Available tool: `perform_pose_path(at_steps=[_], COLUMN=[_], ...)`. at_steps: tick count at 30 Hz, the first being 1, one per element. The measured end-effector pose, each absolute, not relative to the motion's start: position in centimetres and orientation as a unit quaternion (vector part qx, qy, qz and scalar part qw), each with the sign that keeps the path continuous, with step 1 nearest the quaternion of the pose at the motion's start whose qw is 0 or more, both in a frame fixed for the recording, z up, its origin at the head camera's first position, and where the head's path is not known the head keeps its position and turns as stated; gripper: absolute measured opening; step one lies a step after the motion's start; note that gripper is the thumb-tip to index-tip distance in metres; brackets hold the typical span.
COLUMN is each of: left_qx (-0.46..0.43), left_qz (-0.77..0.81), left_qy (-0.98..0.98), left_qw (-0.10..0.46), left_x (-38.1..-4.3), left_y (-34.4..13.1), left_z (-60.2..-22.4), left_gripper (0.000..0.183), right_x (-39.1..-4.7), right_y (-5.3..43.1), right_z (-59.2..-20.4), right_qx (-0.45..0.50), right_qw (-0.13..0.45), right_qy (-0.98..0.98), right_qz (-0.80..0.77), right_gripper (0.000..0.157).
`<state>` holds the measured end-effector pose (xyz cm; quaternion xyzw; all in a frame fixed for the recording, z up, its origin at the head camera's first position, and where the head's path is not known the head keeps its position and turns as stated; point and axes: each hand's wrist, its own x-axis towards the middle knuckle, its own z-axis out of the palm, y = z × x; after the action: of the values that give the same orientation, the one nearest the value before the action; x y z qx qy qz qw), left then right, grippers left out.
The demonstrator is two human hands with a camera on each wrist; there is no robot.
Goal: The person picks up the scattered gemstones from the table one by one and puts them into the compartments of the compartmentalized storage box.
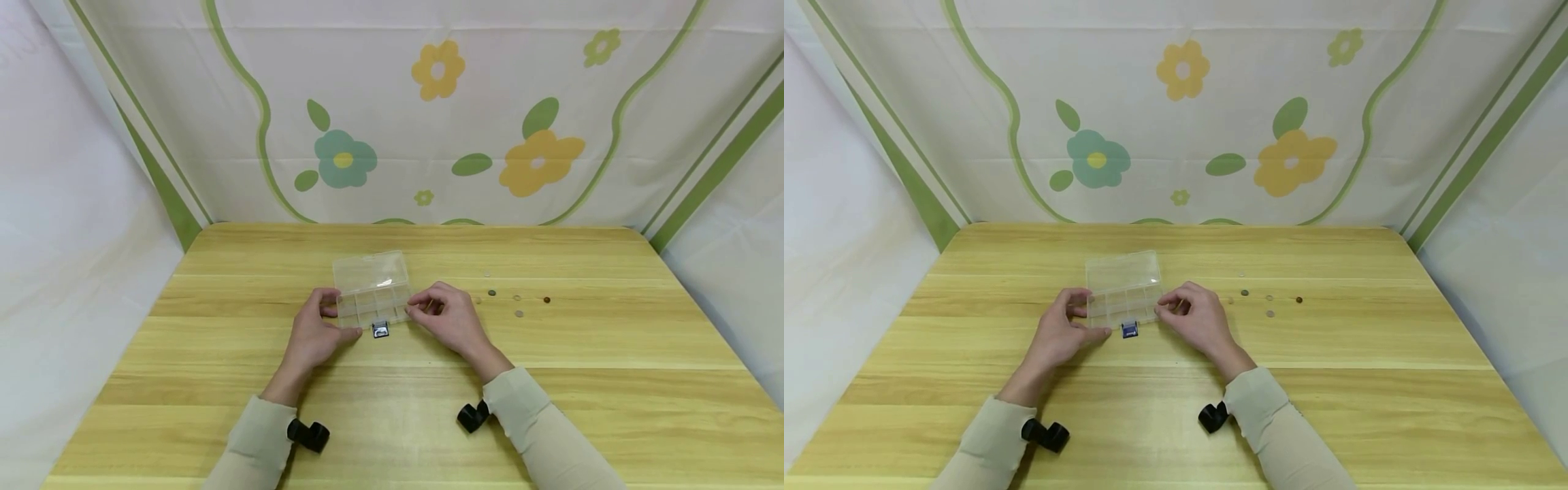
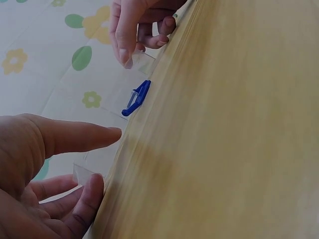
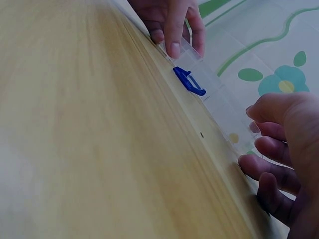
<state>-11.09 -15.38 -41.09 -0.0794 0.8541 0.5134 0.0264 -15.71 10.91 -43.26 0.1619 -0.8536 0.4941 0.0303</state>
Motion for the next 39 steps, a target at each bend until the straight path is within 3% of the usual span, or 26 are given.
perform_pose_path(at_steps=[21,39], left_qx=[-0.07,-0.065], left_qz=[0.515,0.518], left_qy=[0.854,0.853], left_qw=[0.027,0.026], left_x=[-11.1,-11.2], left_y=[-15.6,-15.7], left_z=[-41.1,-41.2], left_gripper=[0.077,0.077], right_x=[-15.7,-16.3], right_y=[11.1,12.5], right_z=[-43.3,-43.2], right_qx=[0.157,0.093], right_qw=[0.034,0.069], right_qy=[-0.847,-0.856], right_qz=[0.506,0.505], right_gripper=[0.005,0.01])
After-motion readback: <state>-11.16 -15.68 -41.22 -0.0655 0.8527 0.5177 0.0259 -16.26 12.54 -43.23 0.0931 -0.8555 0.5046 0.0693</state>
